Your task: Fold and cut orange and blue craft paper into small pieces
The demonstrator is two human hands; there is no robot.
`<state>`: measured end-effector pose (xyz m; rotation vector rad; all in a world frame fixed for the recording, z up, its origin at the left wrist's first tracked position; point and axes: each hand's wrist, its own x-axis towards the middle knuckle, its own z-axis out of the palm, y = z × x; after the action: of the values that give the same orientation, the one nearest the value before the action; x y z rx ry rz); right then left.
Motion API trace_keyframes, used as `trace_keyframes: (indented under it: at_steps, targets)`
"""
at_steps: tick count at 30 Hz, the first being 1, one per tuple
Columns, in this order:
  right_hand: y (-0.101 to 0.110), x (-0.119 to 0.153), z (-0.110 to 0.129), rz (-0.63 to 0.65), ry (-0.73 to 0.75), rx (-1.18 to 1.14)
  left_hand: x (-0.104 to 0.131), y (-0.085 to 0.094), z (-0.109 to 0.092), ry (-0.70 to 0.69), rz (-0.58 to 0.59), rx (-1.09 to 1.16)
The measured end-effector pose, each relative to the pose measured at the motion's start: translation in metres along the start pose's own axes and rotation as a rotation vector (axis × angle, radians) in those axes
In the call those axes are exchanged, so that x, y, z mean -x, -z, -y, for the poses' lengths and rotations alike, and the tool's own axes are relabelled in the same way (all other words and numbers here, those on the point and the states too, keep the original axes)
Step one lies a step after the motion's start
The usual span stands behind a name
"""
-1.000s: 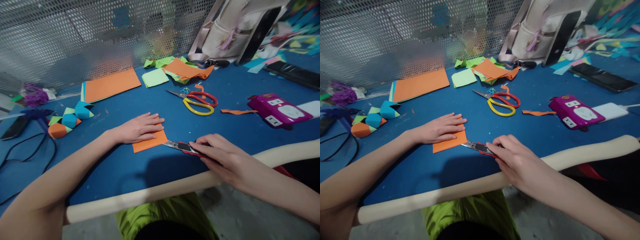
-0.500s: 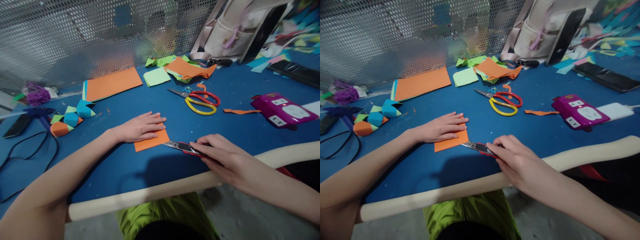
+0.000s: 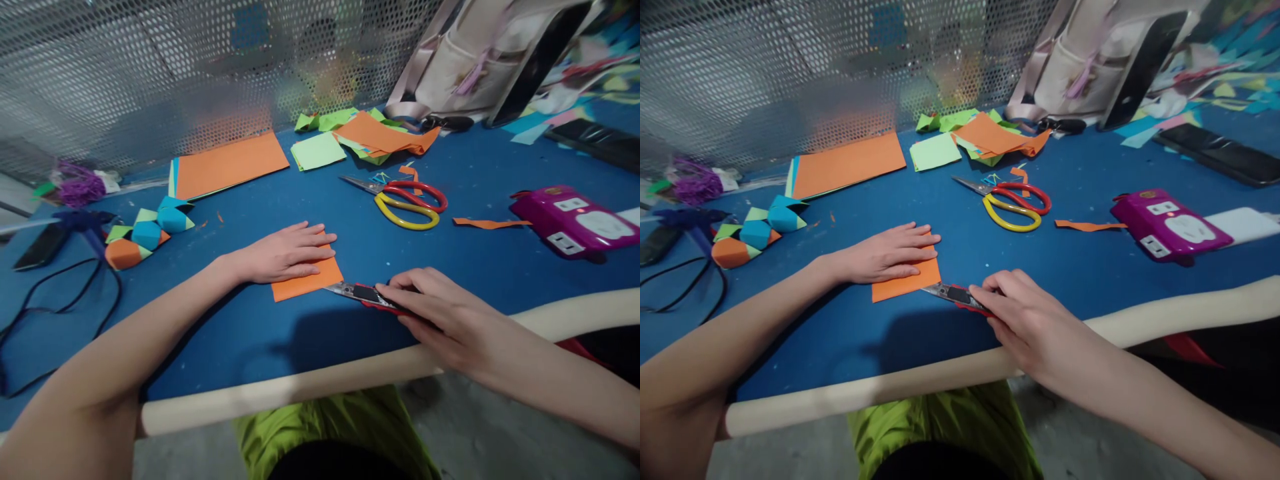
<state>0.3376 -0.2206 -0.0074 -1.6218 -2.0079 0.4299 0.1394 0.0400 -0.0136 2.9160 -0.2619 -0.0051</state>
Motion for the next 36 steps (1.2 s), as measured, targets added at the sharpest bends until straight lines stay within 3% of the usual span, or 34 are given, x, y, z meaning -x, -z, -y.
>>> trace_keyframes:
  at_steps: [36]
  targets:
    - [-0.026,-0.016,0.010,-0.098,0.067,0.061,0.000,-0.002,0.000,0.006,0.010,0.023]
